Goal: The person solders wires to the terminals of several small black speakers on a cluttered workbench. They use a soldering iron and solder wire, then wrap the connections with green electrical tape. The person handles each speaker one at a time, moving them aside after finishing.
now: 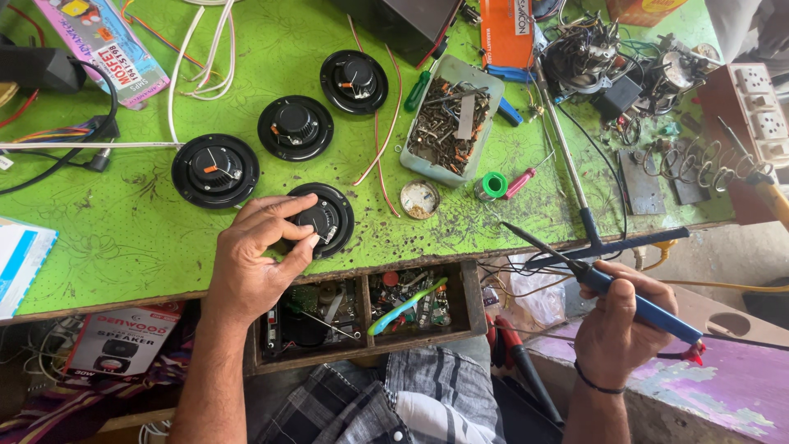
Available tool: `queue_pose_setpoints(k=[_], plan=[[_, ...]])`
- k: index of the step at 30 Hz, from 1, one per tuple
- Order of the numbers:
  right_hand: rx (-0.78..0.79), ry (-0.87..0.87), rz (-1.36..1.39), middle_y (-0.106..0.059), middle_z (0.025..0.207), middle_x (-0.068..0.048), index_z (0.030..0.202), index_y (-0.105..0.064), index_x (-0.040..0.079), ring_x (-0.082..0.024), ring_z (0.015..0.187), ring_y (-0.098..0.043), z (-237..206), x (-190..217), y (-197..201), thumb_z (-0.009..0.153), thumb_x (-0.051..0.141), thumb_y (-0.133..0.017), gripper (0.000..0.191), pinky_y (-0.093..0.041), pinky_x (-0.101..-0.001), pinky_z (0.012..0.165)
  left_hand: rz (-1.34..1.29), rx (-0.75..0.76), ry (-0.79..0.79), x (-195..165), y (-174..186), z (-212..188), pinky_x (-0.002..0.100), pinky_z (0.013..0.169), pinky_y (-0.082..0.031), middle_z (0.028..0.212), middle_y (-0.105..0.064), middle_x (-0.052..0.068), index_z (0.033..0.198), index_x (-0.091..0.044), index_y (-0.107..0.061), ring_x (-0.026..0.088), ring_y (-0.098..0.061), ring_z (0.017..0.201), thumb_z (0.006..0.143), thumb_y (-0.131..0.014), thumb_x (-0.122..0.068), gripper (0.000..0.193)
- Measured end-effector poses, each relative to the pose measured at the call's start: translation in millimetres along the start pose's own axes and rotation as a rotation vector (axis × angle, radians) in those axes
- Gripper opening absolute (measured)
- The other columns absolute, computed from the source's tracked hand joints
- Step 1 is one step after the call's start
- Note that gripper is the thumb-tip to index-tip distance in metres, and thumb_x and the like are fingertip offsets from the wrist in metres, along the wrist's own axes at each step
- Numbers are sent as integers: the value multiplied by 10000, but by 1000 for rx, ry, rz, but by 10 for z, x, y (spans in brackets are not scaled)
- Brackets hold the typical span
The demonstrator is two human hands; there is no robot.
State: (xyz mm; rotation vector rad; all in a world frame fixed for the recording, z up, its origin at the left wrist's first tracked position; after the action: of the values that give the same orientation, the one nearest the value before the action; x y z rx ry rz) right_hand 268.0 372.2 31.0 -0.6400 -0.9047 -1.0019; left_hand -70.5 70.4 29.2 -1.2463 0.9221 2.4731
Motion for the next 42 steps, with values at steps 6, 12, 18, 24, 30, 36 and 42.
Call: queue_pose_setpoints(k=[6, 12, 18, 24, 30, 36, 42], plan=[[-8, 6, -24, -709, 1052, -217, 1135, -569, -46, -196, 796, -675, 7, 38, 23, 1140, 225, -720, 310, -551, -271, 720, 6, -3, 1, 4, 3, 1, 360, 954, -574, 1230, -754, 89, 865, -62, -699, 253, -684, 1191, 831, -813, -72, 120], [1, 33, 2, -706, 1065, -226, 1148, -570, -54, -202, 817, -673, 20, 60, 11, 1143, 228, -739, 329, -561, -280, 744, -2, 0, -11, -4, 2, 2, 369, 968, -567, 1233, -753, 90, 875, -60, -697, 255, -684, 1193, 833, -815, -75, 126], [14, 13, 21, -704, 1076, -227, 1159, -565, -46, -201, 826, -675, 8, 31, -8, 1143, 209, -726, 303, -562, -285, 753, 5, -2, -15, -5, 14, 0, 375, 968, -564, 1236, -751, 92, 876, -58, -694, 262, -684, 1187, 827, -814, -70, 130], [15, 15, 26, -705, 1082, -227, 1163, -566, -46, -205, 833, -673, 6, 47, -26, 1148, 204, -725, 297, -561, -286, 751, 4, -1, -13, -5, 11, -9, 374, 975, -563, 1234, -752, 91, 883, -58, -697, 269, -685, 1193, 825, -814, -66, 131], [20, 55, -2, -708, 1076, -217, 1159, -573, -44, -212, 839, -686, 11, 94, -20, 1149, 237, -716, 315, -570, -286, 763, 1, 0, -22, 0, 22, -6, 385, 973, -556, 1239, -751, 98, 882, -50, -689, 273, -685, 1183, 823, -815, -66, 140], [20, 17, 17, -704, 1079, -226, 1164, -566, -46, -206, 829, -673, 10, 22, -25, 1149, 213, -727, 305, -557, -283, 742, -1, 0, -17, 12, 13, -4, 383, 974, -562, 1234, -752, 99, 885, -56, -704, 275, -683, 1189, 828, -813, -69, 124], [11, 21, 10, -705, 1079, -226, 1163, -563, -40, -204, 828, -675, 14, 16, -19, 1143, 214, -726, 302, -558, -283, 729, -6, -3, -13, 19, 9, -3, 379, 979, -564, 1232, -754, 96, 884, -57, -704, 269, -686, 1193, 830, -812, -69, 121]])
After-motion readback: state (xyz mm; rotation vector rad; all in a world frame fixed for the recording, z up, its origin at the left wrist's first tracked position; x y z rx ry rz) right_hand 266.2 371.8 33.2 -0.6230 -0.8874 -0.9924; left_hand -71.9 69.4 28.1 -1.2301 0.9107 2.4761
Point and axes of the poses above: each hand's wrist, its own z-axis towards the middle knuckle, its own y-axis out of the back of the hand, x = y × z, the point moved 9 cm from there along z, towards the middle knuckle
